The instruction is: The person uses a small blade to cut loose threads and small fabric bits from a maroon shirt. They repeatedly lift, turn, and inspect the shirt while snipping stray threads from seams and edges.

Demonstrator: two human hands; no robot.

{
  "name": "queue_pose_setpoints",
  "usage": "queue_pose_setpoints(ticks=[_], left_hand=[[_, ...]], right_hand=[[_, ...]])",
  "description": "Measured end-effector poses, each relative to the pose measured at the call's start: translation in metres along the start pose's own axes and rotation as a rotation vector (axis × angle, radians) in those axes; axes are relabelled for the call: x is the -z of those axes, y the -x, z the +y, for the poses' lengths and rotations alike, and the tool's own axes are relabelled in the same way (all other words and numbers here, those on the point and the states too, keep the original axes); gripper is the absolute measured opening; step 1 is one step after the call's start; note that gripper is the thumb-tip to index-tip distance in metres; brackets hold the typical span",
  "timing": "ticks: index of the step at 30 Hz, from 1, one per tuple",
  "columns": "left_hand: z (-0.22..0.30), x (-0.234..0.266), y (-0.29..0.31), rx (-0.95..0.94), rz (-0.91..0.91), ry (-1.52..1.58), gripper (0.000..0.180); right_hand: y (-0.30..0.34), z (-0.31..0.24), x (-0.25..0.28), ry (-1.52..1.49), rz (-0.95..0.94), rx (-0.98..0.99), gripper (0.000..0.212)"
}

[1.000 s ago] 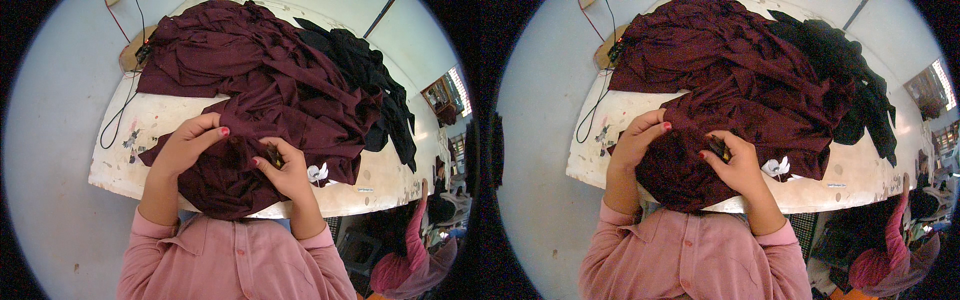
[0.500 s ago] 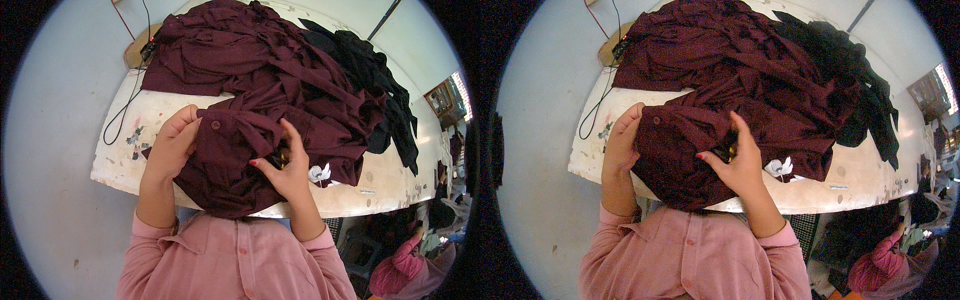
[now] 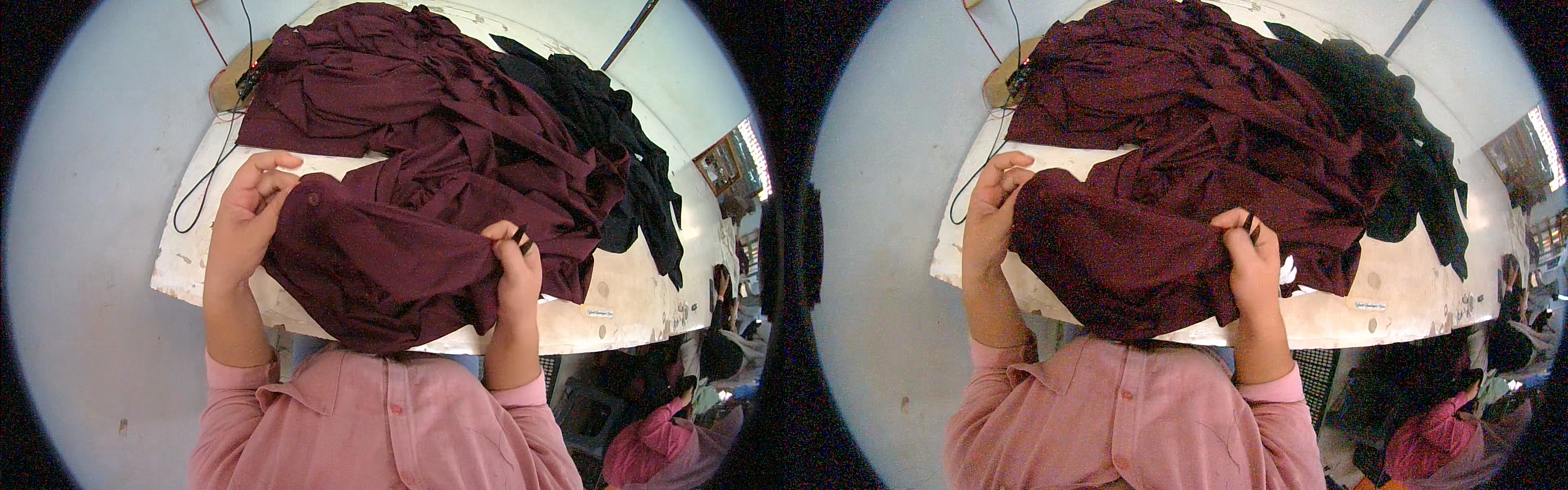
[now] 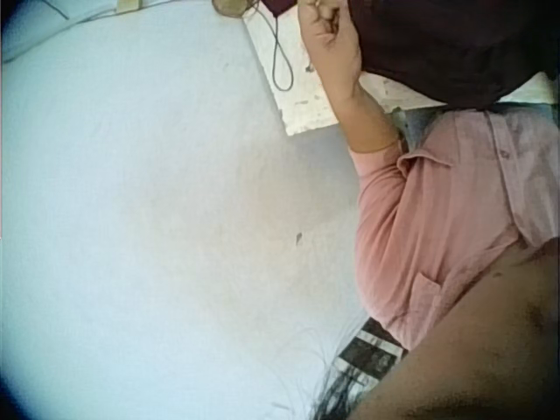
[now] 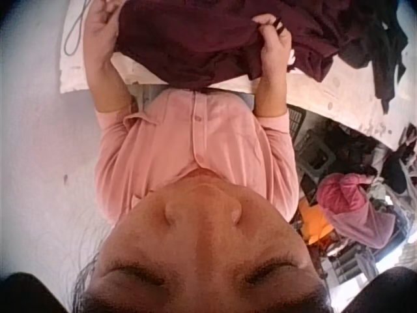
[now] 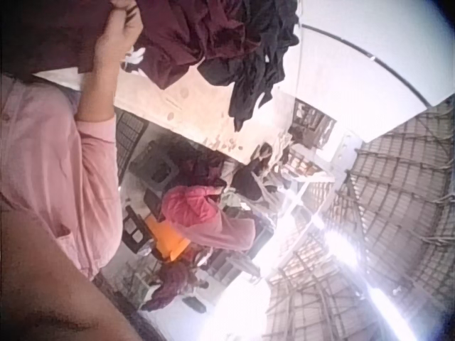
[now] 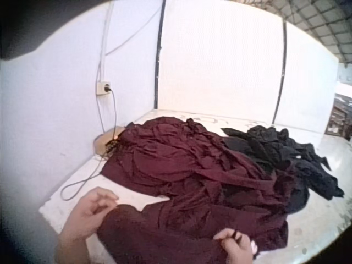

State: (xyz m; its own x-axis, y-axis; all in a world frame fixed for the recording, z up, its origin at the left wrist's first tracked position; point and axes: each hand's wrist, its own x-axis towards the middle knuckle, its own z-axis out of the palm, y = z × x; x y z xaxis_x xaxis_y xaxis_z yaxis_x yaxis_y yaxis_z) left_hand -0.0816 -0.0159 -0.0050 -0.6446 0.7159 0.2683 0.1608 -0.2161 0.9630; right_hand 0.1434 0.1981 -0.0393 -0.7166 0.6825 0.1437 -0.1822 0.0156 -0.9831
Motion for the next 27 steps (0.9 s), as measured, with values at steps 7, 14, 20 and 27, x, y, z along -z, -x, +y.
queue_pose_setpoints(ticks=[7,14,20,27], left_hand=[[-0.012,0.005,0.008,-0.223,-0.101,-0.927,0.048],[-0.009,0.032,-0.014,0.068,0.139,-0.392,0.032],[0.028,0.091,-0.012,-0.229,0.876,0.126,0.038],[0.04,0.09,0.004,-0.484,0.865,-0.027,0.05]], right_hand=[[-0.027,-0.023,0.052,-0.298,0.687,0.247,0.036],[-0.002,-0.007,0.021,1.285,-0.028,0.24,0.074],[-0.007,-0.009,0.041,1.035,-0.14,-0.079,0.049],[-0.011,-0.021,0.074,0.553,0.573,0.48,0.045]])
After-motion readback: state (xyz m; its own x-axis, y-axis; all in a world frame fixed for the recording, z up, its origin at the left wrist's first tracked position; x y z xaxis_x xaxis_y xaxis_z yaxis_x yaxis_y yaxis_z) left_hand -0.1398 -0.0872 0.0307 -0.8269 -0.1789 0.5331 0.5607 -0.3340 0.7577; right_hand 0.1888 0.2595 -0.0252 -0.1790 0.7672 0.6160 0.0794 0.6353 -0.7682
